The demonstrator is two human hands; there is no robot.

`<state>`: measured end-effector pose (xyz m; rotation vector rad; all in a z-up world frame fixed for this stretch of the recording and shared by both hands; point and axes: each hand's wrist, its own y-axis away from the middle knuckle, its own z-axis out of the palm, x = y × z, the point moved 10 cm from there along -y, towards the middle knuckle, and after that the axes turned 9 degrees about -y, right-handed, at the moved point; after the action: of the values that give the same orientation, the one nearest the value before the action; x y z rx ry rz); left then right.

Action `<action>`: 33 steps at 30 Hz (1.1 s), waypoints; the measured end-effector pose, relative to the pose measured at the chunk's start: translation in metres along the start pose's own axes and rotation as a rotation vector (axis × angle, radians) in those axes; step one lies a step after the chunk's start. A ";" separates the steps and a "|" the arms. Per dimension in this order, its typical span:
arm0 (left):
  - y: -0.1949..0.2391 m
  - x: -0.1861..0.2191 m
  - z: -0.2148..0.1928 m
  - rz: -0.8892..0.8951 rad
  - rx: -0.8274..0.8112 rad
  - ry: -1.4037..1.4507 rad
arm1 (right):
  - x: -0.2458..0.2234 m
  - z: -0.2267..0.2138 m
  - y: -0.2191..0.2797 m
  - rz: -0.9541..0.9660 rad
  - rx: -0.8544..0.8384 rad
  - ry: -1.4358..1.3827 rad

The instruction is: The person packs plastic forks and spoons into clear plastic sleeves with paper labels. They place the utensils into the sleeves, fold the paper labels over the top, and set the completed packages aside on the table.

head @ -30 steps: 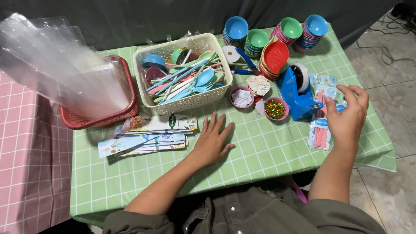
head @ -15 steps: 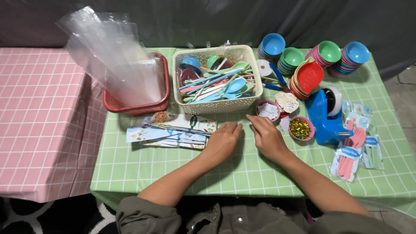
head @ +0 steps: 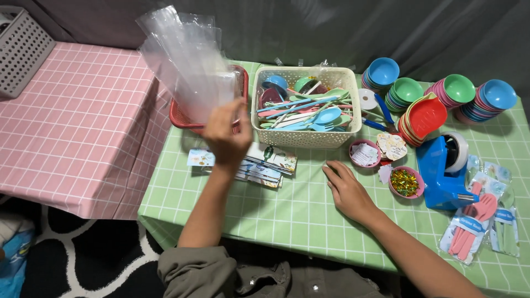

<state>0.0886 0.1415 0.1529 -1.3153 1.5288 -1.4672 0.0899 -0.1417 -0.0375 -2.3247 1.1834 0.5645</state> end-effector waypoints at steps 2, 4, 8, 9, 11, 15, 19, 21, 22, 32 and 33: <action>-0.025 -0.049 -0.003 -0.101 -0.086 -0.145 | 0.000 0.000 -0.001 0.008 -0.019 0.009; -0.037 -0.099 -0.001 -0.202 -0.173 -0.289 | -0.001 0.000 -0.001 0.018 -0.037 0.017; 0.021 -0.269 0.022 -0.625 -0.135 -0.119 | 0.001 0.001 0.000 0.029 -0.070 0.046; 0.044 -0.323 0.050 -0.875 -0.094 0.133 | 0.003 0.003 0.001 0.024 -0.082 0.065; 0.056 -0.332 0.060 -0.981 -0.145 0.238 | 0.001 0.003 0.002 0.024 -0.090 0.064; 0.059 -0.314 0.070 -1.130 -0.193 0.530 | 0.002 0.004 0.002 0.017 -0.106 0.081; 0.036 -0.299 0.059 -0.980 -0.117 0.562 | 0.001 0.004 0.002 -0.002 -0.098 0.098; 0.017 -0.299 0.042 -0.758 -0.026 0.236 | 0.000 0.002 0.002 -0.006 -0.096 0.105; 0.003 -0.277 0.032 -0.760 -0.029 0.237 | -0.001 0.002 0.002 -0.002 -0.097 0.105; -0.069 -0.072 -0.033 -0.681 -0.146 0.736 | -0.011 -0.006 0.000 -0.051 -0.051 -0.004; -0.062 -0.049 -0.024 -0.737 -0.287 0.917 | -0.010 -0.006 0.000 -0.038 -0.058 -0.012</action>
<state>0.0951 0.2026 0.2079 -1.5629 1.9460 -2.6578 0.0853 -0.1388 -0.0277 -2.3835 1.1289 0.6065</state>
